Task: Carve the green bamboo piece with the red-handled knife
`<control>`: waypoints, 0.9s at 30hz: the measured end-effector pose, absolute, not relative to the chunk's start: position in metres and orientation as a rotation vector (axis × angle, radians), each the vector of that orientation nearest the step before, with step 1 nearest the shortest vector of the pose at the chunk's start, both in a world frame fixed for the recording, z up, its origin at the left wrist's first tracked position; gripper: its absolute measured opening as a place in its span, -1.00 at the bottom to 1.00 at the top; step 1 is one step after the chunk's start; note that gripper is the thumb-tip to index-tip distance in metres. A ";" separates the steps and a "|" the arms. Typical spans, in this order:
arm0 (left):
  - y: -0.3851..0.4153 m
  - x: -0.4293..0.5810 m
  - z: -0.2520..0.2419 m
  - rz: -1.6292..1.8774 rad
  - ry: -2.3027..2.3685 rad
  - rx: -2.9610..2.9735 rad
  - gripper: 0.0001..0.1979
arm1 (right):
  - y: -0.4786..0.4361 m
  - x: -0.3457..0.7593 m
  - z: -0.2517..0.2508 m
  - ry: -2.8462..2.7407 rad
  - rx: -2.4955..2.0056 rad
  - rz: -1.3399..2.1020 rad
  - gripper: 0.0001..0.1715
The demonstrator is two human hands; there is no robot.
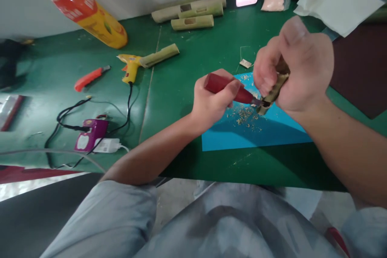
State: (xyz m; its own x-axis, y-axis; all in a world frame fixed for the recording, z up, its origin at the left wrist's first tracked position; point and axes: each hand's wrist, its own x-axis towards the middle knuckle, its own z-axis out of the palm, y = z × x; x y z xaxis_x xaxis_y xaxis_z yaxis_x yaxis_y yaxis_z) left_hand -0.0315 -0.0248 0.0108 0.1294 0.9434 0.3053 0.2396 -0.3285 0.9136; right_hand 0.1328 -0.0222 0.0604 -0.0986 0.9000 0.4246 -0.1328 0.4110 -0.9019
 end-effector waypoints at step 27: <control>-0.039 -0.070 0.085 0.421 1.149 2.451 -0.78 | -0.020 0.144 0.062 -1.451 -0.711 1.113 -0.28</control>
State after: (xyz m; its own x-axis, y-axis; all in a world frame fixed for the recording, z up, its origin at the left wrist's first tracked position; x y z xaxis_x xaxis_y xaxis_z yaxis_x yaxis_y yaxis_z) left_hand -0.0695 -0.0387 0.0850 0.6169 0.7807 0.0997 0.6603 -0.5823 0.4743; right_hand 0.1440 -0.0196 0.0618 -0.2004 0.8947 0.3992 -0.1539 0.3737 -0.9147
